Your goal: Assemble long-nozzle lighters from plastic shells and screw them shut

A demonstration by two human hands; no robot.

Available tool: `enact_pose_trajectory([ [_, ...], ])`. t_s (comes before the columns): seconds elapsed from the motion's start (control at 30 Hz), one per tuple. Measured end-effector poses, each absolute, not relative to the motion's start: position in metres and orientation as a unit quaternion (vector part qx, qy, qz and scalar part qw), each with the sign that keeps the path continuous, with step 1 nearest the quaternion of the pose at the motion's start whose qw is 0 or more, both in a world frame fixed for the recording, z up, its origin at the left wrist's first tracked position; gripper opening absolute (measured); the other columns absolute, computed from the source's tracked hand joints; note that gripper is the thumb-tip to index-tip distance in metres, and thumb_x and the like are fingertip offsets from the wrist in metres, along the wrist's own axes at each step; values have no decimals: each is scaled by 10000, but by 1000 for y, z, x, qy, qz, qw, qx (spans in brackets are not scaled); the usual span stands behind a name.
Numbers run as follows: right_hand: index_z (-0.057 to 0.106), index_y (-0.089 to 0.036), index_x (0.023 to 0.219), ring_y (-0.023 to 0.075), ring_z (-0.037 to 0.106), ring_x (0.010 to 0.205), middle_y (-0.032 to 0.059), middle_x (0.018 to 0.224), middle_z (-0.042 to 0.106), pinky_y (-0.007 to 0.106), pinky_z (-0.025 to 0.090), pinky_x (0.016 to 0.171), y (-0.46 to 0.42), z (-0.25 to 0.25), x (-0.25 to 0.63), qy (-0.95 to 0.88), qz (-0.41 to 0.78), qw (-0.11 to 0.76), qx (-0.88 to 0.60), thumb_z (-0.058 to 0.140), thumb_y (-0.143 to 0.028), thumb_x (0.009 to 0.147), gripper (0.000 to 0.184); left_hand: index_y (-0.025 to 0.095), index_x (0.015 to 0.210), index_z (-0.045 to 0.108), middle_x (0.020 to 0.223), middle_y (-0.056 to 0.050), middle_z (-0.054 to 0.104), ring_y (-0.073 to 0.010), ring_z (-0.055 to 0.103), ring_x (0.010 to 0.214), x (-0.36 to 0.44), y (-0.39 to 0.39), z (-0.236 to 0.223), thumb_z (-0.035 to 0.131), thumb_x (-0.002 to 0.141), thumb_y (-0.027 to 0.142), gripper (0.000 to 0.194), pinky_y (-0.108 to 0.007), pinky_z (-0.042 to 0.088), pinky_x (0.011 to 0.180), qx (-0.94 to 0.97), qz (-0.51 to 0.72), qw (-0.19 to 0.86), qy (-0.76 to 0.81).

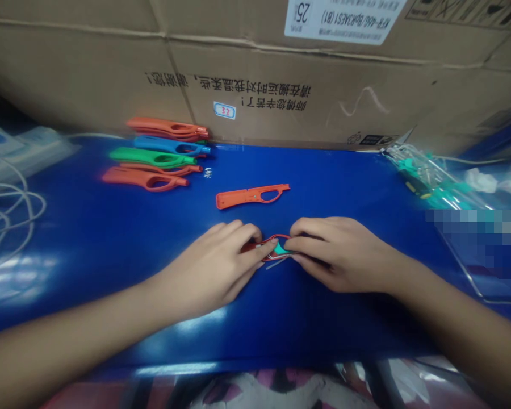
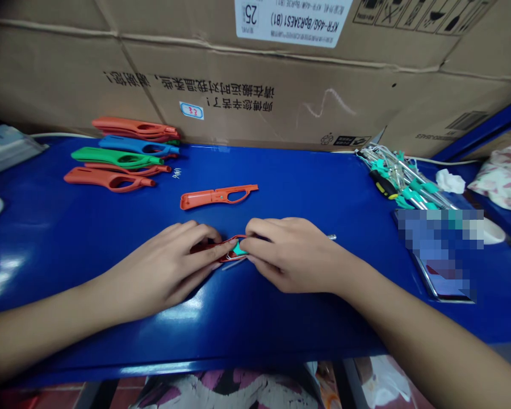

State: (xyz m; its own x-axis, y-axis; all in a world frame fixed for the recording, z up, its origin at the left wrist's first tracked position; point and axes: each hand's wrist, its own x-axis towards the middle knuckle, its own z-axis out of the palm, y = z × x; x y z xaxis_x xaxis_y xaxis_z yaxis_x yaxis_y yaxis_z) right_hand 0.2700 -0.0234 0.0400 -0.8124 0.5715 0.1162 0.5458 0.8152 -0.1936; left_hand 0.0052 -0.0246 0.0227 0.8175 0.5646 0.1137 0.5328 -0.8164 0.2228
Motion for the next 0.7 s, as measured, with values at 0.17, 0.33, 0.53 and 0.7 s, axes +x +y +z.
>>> enact_pose_trajectory([
  [0.17, 653, -203, 1098, 172, 606, 856, 72, 1081, 646, 309, 458, 726, -24, 37, 268, -963, 67, 65, -255, 460, -238, 1007, 216, 205, 1375, 578, 1141, -118, 585, -248, 548, 1004, 4, -22, 22, 412, 1048, 258, 370, -399, 496, 834, 946, 97, 107, 289],
  [0.33, 649, -190, 1049, 170, 612, 843, 66, 1079, 647, 308, 456, 716, -23, 37, 270, -955, 83, 63, -279, 496, -301, 1004, 195, 223, 1407, 556, 1152, -114, 601, -250, 561, 1041, 3, -19, 20, 442, 1037, 249, 387, -407, 504, 887, 944, 113, 130, 283],
  [0.53, 645, -206, 1025, 161, 611, 800, 51, 1027, 666, 294, 429, 680, -19, 40, 275, -937, 75, 104, -324, 536, -377, 987, 207, 224, 1456, 484, 1259, -102, 612, -233, 592, 1107, 0, -17, 17, 494, 1032, 269, 426, -397, 505, 932, 935, 162, 122, 290],
  [0.7, 619, -214, 949, 190, 616, 837, 64, 975, 667, 307, 448, 710, -2, 39, 289, -832, 24, 224, -506, 525, -280, 974, 117, 229, 1400, 539, 1269, -91, 655, -236, 618, 1093, -2, -18, 21, 545, 1009, 315, 400, -392, 506, 925, 937, 173, 117, 280],
])
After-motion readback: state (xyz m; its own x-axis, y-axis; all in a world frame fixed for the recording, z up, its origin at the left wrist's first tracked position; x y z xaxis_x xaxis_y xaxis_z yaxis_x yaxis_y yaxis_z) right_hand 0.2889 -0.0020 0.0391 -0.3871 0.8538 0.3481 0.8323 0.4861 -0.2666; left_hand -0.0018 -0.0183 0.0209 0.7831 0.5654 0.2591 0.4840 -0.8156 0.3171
